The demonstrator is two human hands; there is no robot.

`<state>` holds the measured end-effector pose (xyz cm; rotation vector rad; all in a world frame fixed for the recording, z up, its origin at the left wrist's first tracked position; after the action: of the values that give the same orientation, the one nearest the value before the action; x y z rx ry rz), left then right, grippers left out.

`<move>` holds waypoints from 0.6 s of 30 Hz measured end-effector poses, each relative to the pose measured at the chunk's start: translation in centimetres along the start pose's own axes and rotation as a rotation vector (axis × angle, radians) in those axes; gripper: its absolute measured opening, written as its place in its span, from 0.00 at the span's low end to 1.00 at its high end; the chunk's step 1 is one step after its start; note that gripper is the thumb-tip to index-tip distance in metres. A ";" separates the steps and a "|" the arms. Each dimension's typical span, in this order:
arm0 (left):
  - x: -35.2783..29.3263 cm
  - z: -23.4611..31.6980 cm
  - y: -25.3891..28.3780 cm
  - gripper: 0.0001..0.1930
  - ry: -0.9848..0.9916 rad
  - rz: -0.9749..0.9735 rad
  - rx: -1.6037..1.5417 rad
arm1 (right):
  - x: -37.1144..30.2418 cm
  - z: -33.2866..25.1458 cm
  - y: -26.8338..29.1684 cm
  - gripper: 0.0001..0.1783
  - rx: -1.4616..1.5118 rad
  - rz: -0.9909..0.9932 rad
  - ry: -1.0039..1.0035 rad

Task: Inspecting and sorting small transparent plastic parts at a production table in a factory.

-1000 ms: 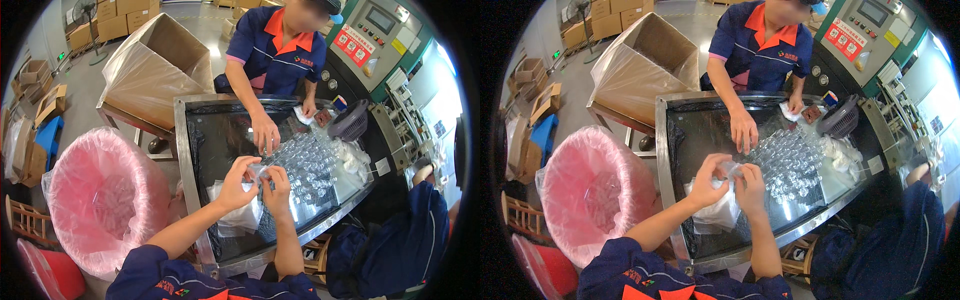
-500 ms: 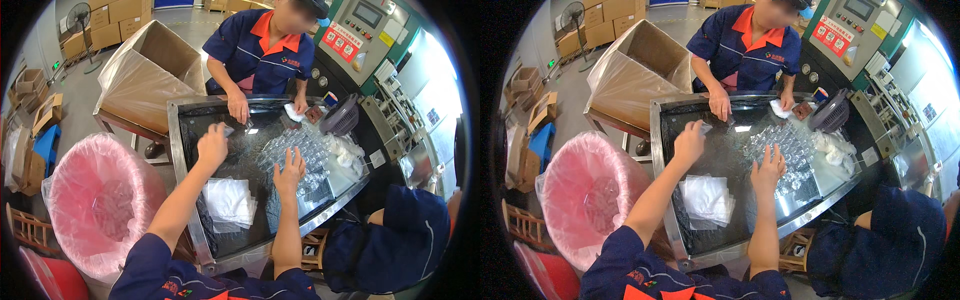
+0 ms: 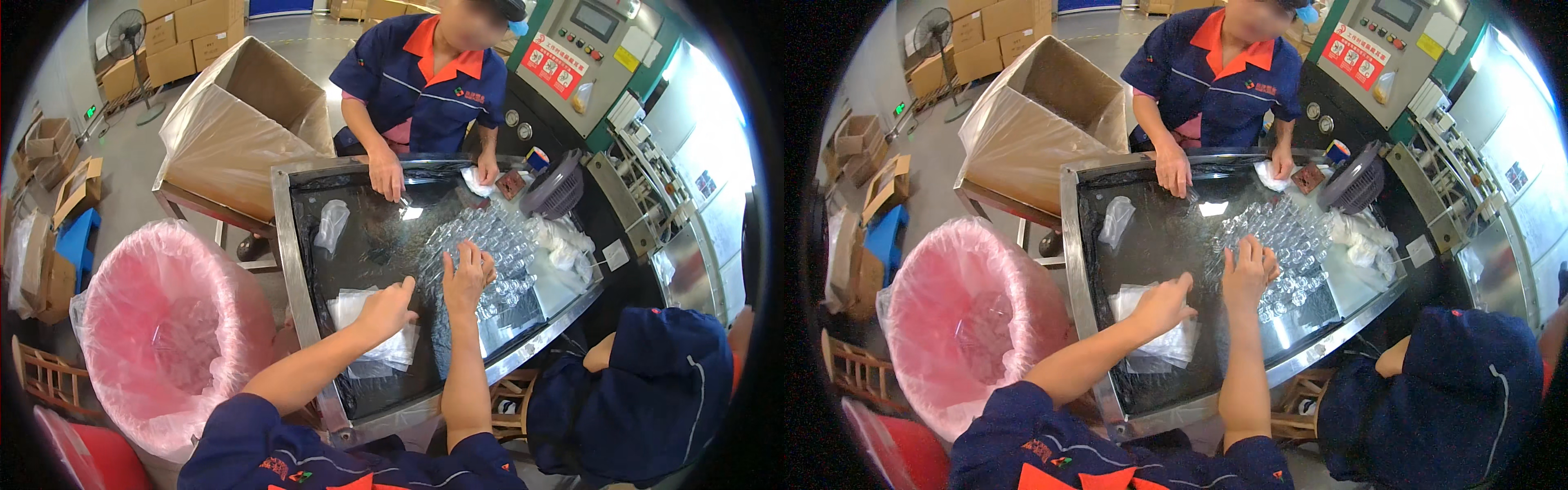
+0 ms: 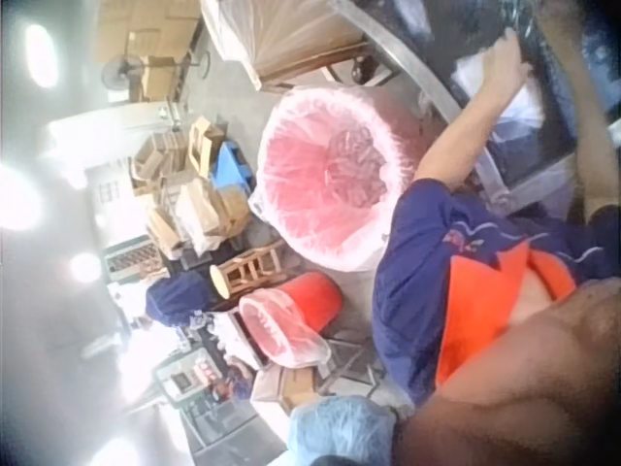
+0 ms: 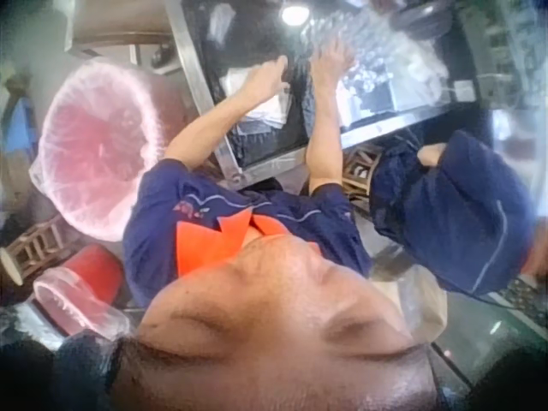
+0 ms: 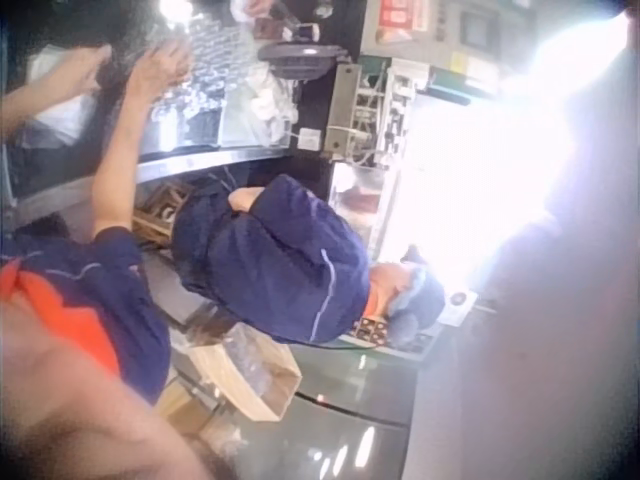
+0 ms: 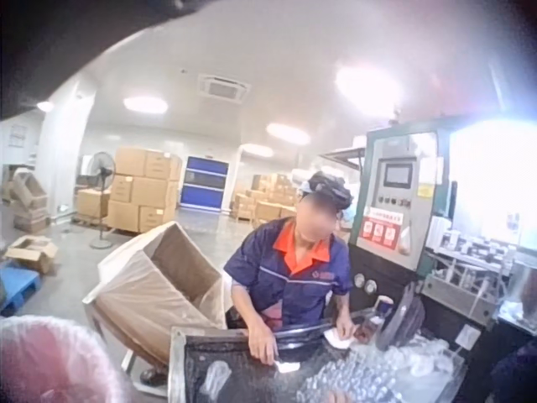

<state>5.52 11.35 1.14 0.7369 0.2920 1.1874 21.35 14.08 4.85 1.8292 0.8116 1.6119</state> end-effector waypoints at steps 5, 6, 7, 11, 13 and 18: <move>-0.1 -2.3 -1.1 0.15 0.056 0.001 0.136 | -0.6 -0.1 -0.3 0.14 0.166 0.037 0.103; -0.2 -1.8 -1.1 0.13 0.061 -0.022 0.094 | -0.2 0.1 -0.3 0.14 0.164 0.053 0.113; -1.0 -1.5 -1.0 0.12 0.079 -0.053 0.055 | -0.3 -0.3 0.1 0.13 0.211 0.057 0.121; -1.9 -0.8 -0.4 0.07 0.008 0.020 -0.161 | 0.3 -2.1 3.0 0.09 0.383 0.198 0.183; -1.8 -1.3 -0.4 0.07 0.006 0.018 -0.204 | -0.5 -0.9 1.8 0.09 0.440 0.113 0.115; -0.3 -2.2 -0.2 0.05 -0.067 0.047 -0.246 | -0.7 -1.6 1.3 0.05 0.473 0.093 0.168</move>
<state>4.30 11.79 -0.67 0.5689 0.0710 1.2156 19.83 12.70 5.56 2.0905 1.2892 1.7587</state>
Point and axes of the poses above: each hand's wrist, its own x-axis towards the middle knuckle, its own y-axis out of the back of the hand, z = x × y, the point moved 6 cm from there along x, towards the middle knuckle, and after that the axes turned 4 degrees about -x, right-handed, at the moved point
